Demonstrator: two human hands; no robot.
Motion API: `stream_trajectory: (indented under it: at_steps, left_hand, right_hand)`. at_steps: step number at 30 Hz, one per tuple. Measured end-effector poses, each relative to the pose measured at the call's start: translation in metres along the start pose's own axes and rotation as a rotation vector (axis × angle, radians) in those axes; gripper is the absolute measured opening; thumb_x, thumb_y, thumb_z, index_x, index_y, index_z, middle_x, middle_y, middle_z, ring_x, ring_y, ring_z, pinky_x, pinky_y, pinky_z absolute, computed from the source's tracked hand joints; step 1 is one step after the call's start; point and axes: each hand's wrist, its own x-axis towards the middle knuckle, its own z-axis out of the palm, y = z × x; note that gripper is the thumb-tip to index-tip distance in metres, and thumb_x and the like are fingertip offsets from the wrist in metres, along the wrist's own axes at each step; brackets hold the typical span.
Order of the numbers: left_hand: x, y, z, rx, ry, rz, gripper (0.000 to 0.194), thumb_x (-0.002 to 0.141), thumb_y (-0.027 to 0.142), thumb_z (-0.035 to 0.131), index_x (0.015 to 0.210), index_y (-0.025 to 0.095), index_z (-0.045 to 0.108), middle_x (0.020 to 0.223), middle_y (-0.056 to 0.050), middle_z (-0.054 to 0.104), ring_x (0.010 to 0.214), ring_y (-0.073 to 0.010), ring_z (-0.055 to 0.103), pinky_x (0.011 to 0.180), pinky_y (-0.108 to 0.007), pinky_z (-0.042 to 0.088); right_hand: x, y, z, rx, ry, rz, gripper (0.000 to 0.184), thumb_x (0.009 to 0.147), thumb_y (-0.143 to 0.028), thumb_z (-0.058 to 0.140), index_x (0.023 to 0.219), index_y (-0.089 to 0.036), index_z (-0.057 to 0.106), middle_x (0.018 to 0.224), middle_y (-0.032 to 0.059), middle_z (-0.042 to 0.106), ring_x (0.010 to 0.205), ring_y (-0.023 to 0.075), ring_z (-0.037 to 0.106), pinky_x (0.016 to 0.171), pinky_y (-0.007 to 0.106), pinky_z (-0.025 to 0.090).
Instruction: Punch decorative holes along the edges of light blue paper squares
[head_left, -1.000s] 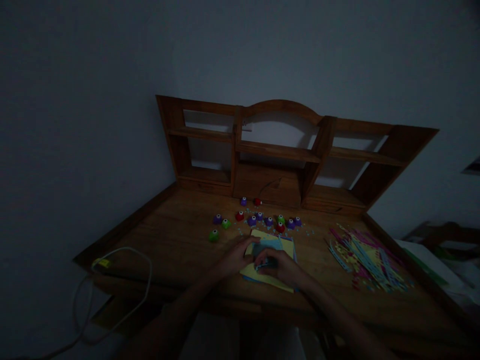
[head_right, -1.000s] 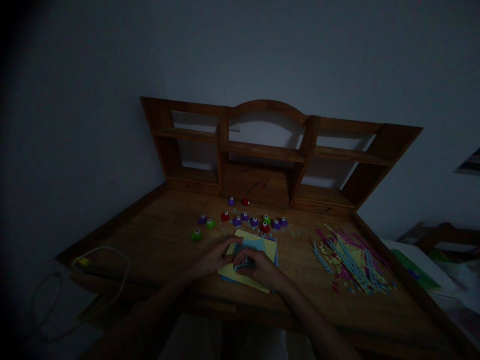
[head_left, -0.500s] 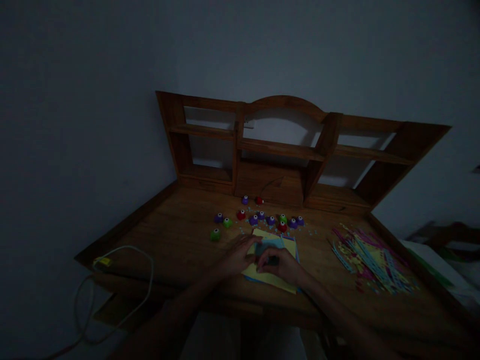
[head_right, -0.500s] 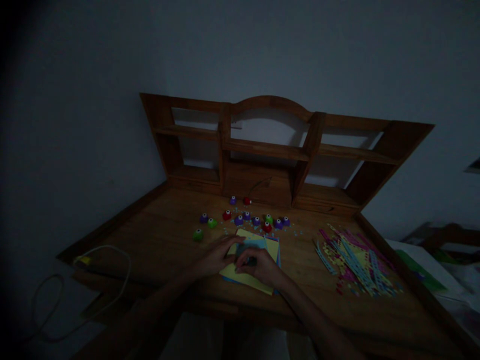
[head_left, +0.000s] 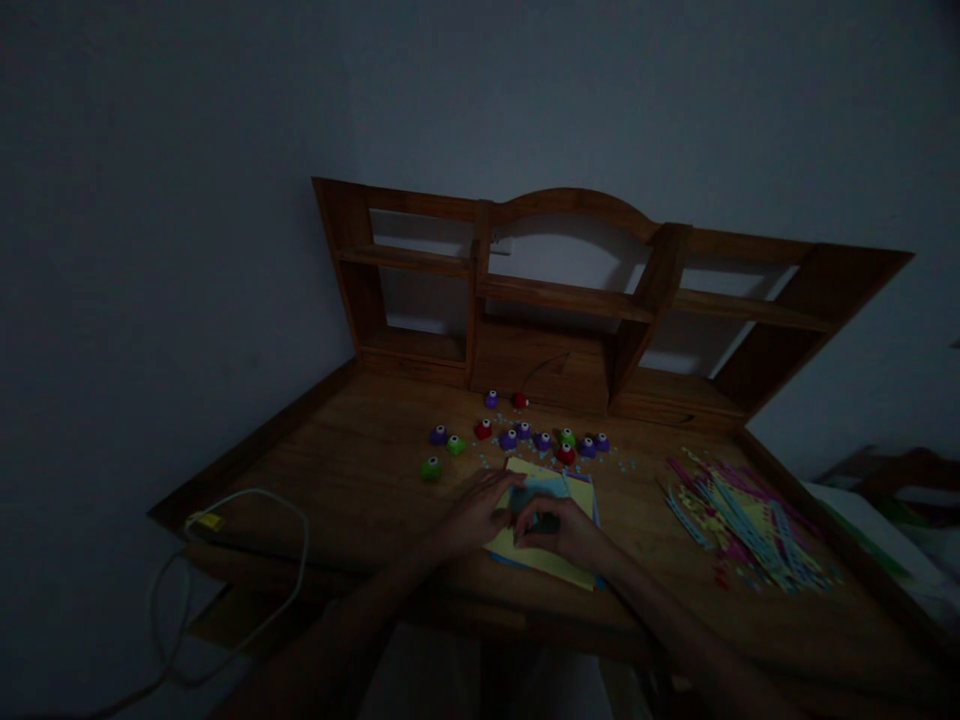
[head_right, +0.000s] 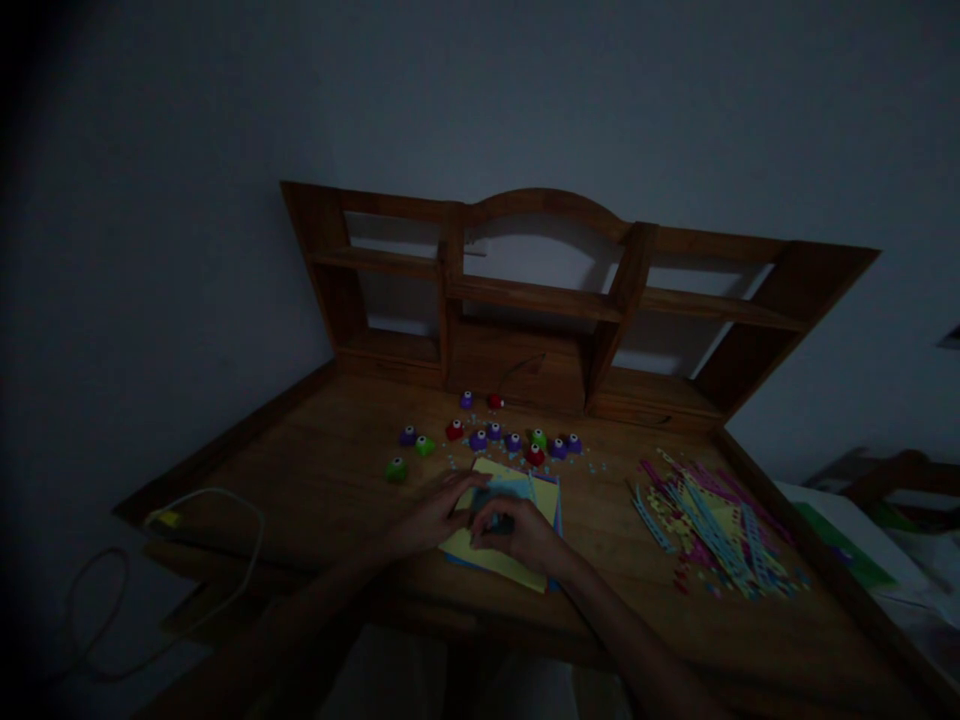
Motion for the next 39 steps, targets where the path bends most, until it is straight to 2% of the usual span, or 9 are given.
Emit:
stream_trajectory:
  at_steps: [11, 17, 21, 24, 29, 35, 39]
  left_hand:
    - [0.000, 0.001, 0.000, 0.011, 0.001, -0.004, 0.049, 0.079, 0.012, 0.058, 0.126, 0.026, 0.050, 0.134, -0.004, 0.052, 0.126, -0.0208, 0.043, 0.109, -0.038, 0.032]
    - [-0.001, 0.006, -0.004, 0.005, -0.023, -0.021, 0.046, 0.082, 0.018, 0.058, 0.126, 0.027, 0.051, 0.133, -0.005, 0.051, 0.127, -0.0213, 0.042, 0.108, -0.037, 0.032]
    - [-0.003, 0.005, -0.006, 0.016, -0.055, 0.004, 0.053, 0.081, 0.026, 0.062, 0.132, 0.026, 0.046, 0.137, -0.006, 0.047, 0.130, -0.0231, 0.037, 0.110, -0.039, 0.029]
    - [-0.004, 0.005, -0.010, 0.022, -0.124, 0.024, 0.065, 0.076, 0.034, 0.068, 0.134, 0.025, 0.042, 0.141, -0.008, 0.042, 0.133, -0.0262, 0.033, 0.111, -0.041, 0.028]
    - [-0.002, 0.008, -0.016, 0.023, -0.182, 0.025, 0.070, 0.076, 0.040, 0.069, 0.136, 0.023, 0.038, 0.143, -0.010, 0.039, 0.135, -0.0265, 0.029, 0.112, -0.042, 0.025]
    - [-0.001, 0.006, -0.014, -0.001, -0.184, 0.006, 0.070, 0.074, 0.043, 0.070, 0.135, 0.023, 0.041, 0.143, -0.010, 0.038, 0.136, -0.0278, 0.027, 0.112, -0.044, 0.025]
    - [-0.001, 0.007, -0.014, 0.013, -0.178, 0.000, 0.069, 0.074, 0.040, 0.071, 0.134, 0.025, 0.041, 0.143, -0.008, 0.039, 0.137, -0.0276, 0.026, 0.112, -0.044, 0.025]
  right_hand:
    - [-0.001, 0.001, -0.003, 0.012, -0.028, 0.030, 0.022, 0.074, -0.041, 0.075, 0.081, -0.020, 0.071, 0.079, 0.0021, 0.070, 0.076, 0.0171, 0.064, 0.074, 0.029, 0.050]
    - [-0.008, 0.001, -0.014, -0.001, -0.077, -0.009, 0.025, 0.071, -0.041, 0.078, 0.085, -0.022, 0.072, 0.092, 0.0030, 0.069, 0.091, 0.0196, 0.063, 0.085, 0.032, 0.049]
    - [-0.011, -0.003, -0.020, -0.045, -0.034, 0.003, 0.031, 0.070, -0.043, 0.078, 0.093, -0.023, 0.071, 0.097, 0.0031, 0.069, 0.094, 0.0201, 0.062, 0.089, 0.033, 0.046]
    - [-0.010, -0.006, -0.019, -0.054, -0.035, 0.011, 0.028, 0.074, -0.044, 0.074, 0.089, -0.021, 0.071, 0.091, 0.0029, 0.069, 0.090, 0.0193, 0.063, 0.087, 0.032, 0.046]
    - [-0.008, -0.005, -0.016, -0.037, -0.017, 0.012, 0.028, 0.074, -0.047, 0.073, 0.082, -0.020, 0.072, 0.086, 0.0029, 0.070, 0.086, 0.0185, 0.063, 0.084, 0.031, 0.047]
    - [-0.013, -0.005, -0.024, -0.009, -0.089, 0.046, 0.029, 0.070, -0.047, 0.076, 0.078, -0.020, 0.073, 0.082, 0.0035, 0.070, 0.082, 0.0190, 0.064, 0.079, 0.032, 0.050]
    - [-0.017, -0.013, -0.032, 0.003, -0.146, 0.052, 0.029, 0.072, -0.045, 0.075, 0.088, -0.021, 0.073, 0.092, 0.0038, 0.070, 0.091, 0.0198, 0.064, 0.087, 0.033, 0.048]
